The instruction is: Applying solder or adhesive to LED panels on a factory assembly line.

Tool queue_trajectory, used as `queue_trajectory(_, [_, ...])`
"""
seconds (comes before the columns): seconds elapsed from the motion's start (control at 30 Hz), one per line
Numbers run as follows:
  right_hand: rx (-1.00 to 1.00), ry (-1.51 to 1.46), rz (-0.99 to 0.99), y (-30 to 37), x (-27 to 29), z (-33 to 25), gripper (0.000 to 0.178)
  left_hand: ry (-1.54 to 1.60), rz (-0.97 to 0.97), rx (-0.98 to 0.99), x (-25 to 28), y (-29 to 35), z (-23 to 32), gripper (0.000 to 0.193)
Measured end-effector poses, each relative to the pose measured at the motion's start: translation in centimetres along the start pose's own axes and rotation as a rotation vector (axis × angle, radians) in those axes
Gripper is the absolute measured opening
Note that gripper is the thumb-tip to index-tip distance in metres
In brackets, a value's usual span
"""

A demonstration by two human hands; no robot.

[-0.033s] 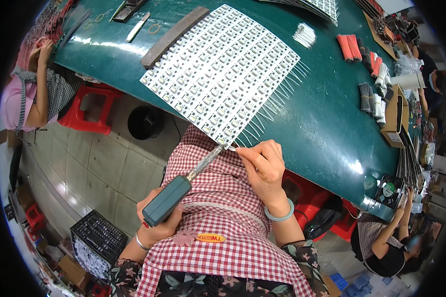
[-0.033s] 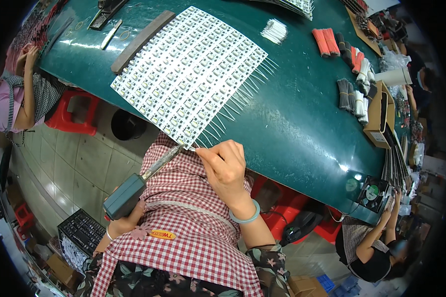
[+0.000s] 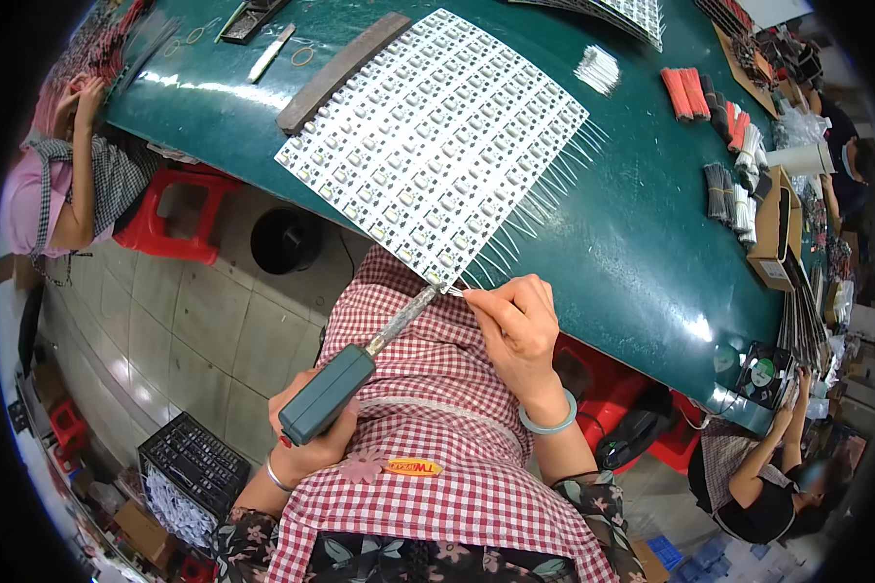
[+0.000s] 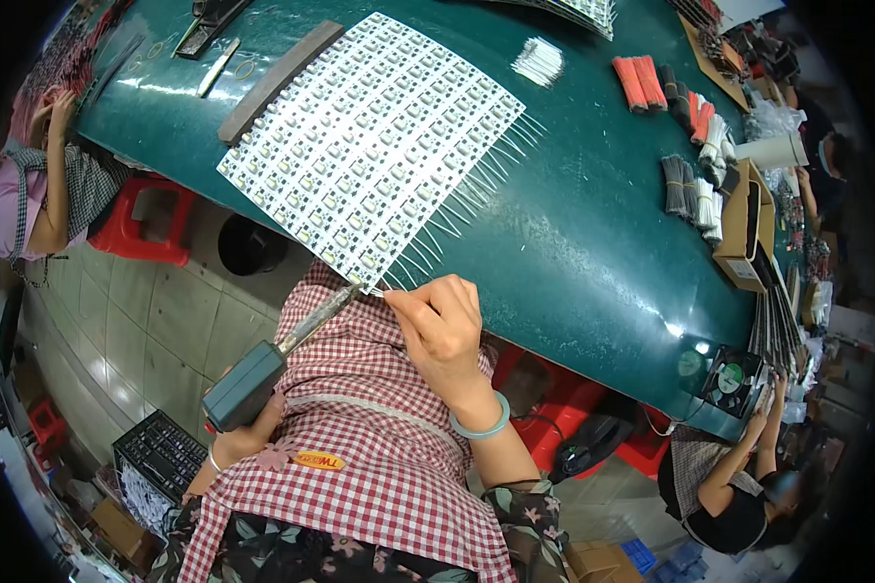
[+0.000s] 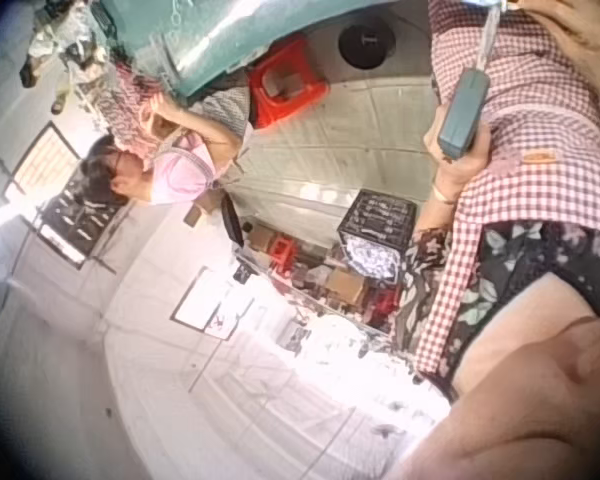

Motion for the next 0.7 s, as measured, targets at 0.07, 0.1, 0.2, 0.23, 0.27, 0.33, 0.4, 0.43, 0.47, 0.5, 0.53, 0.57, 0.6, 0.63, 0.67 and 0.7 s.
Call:
queue_trajectory(0.07, [-0.004, 0.002, -0.006, -0.1, 0.0, 0.0, 0.025, -0.003, 0.001, -0.016, 0.0, 0.2, -0.1, 0.028])
queue_trajectory(0.1, [-0.029, -0.017, 0.007, 0.0, 0.1, 0.0, 0.025, -0.005, 0.003, -0.025, 0.0, 0.2, -0.1, 0.029])
queue_trajectory(0.2, [-0.112, -0.081, 0.066, 0.2, 0.3, 0.2, 0.023, 0.018, 0.021, -0.012, -0.1, 0.8, -0.7, 0.03])
queue_trajectory(0.23, [-0.148, -0.105, 0.096, 0.3, 0.4, 0.3, 0.023, 0.03, 0.026, 0.001, -0.1, 1.0, -0.9, 0.031])
queue_trajectory(0.27, [-0.185, -0.128, 0.126, 0.4, 0.4, 0.4, 0.022, 0.026, 0.026, 0.008, -0.1, 1.0, -0.8, 0.031])
queue_trajectory(0.33, [-0.196, -0.143, 0.116, 0.3, 0.5, 0.2, 0.022, 0.018, 0.025, 0.022, 0.0, 1.1, -0.7, 0.031])
queue_trajectory(0.4, [-0.168, -0.131, 0.081, 0.2, 0.3, 0.1, 0.023, 0.014, 0.02, 0.025, 0.1, 1.1, -0.7, 0.031])
queue_trajectory(0.43, [-0.133, -0.113, 0.051, 0.2, 0.2, 0.1, 0.023, 0.012, 0.018, 0.027, 0.1, 1.2, -0.7, 0.031])
queue_trajectory(0.47, [-0.099, -0.095, 0.021, 0.2, 0.1, 0.0, 0.023, 0.009, 0.022, 0.018, 0.1, 1.2, -0.7, 0.031])
queue_trajectory(0.5, [-0.085, -0.093, 0.021, 0.1, 0.0, 0.0, 0.023, 0.006, 0.027, 0.008, 0.0, 1.1, -0.5, 0.03])
queue_trajectory(0.53, [-0.073, -0.092, 0.02, 0.1, -0.1, -0.1, 0.024, 0.003, 0.031, -0.001, 0.0, 1.0, -0.4, 0.03])
queue_trajectory(0.57, [-0.06, -0.09, 0.02, 0.2, -0.2, -0.1, 0.024, 0.005, 0.03, -0.001, -0.1, 0.9, -0.4, 0.03])
queue_trajectory(0.6, [-0.055, -0.087, 0.019, 0.2, -0.2, -0.1, 0.024, 0.007, 0.03, 0.0, -0.1, 0.8, -0.3, 0.029])
queue_trajectory(0.63, [-0.05, -0.085, 0.017, 0.2, -0.3, -0.1, 0.024, 0.009, 0.03, 0.001, 0.0, 0.7, -0.2, 0.029])
queue_trajectory(0.67, [-0.044, -0.082, 0.015, 0.2, -0.3, -0.2, 0.025, -0.008, 0.023, -0.021, 0.0, 0.5, 0.1, 0.029])
queue_trajectory(0.7, [-0.041, -0.08, 0.015, 0.2, -0.3, -0.2, 0.025, -0.024, 0.016, -0.042, 0.1, 0.2, 0.4, 0.028])
Point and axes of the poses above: each hand's wrist, its own y-axis away from the middle knuckle, its own x-axis out of the back of the hand, z = x × y, the point moved 5 cm from there along -y, towards the middle knuckle, and after that the axes turned 5 degrees about x, right-handed, at the moved point
